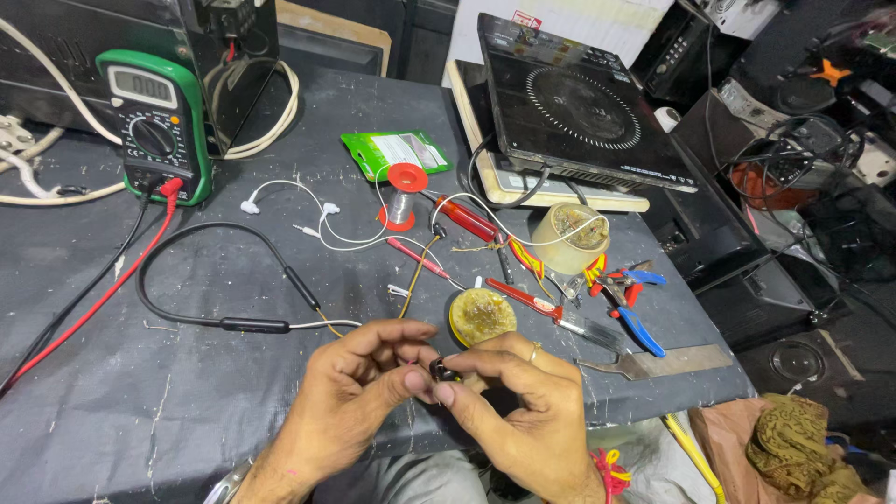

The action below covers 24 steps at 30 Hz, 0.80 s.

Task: The person manipulates a small black electronic component, using pliers to strip and adjust wires. They then handle a white wire, stripping its insulation and twisting the exposed strands.

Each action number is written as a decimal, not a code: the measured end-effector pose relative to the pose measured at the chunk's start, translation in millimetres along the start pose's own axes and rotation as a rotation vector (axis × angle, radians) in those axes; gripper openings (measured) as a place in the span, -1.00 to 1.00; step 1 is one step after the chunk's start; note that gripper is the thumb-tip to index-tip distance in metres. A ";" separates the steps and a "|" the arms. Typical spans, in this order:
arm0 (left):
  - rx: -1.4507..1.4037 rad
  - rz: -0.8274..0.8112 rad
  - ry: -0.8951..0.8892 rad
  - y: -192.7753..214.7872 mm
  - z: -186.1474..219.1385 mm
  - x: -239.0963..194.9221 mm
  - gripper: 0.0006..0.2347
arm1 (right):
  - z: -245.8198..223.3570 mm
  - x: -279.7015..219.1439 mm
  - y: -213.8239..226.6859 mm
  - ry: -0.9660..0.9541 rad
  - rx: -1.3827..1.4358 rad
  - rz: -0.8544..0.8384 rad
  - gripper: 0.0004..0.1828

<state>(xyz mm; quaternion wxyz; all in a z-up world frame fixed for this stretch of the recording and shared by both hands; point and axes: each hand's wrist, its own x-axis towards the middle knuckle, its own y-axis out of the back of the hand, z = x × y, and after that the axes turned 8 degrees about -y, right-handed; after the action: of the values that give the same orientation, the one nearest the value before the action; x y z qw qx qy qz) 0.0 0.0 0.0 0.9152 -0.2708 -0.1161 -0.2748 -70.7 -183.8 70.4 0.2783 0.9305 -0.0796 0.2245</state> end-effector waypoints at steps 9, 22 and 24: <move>0.201 0.014 -0.164 0.6 4.1 -2.6 -0.79 | 8.1 -10.2 -23.4 -0.148 0.323 0.109 -0.68; 0.303 -0.078 -0.233 -2.3 17.3 -4.5 -0.78 | -11.5 -14.6 -22.0 -0.069 0.031 0.145 -0.79; 0.294 -0.045 -0.205 -2.9 15.2 -4.1 -0.79 | -13.4 -12.3 -19.9 -0.056 0.020 0.126 -0.78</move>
<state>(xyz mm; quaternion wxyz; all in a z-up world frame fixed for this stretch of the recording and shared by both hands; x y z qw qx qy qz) -6.0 8.2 12.3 0.9220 -0.1581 -0.2536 -0.2461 -81.2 -159.6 65.1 0.2520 0.9323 -0.1434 0.2161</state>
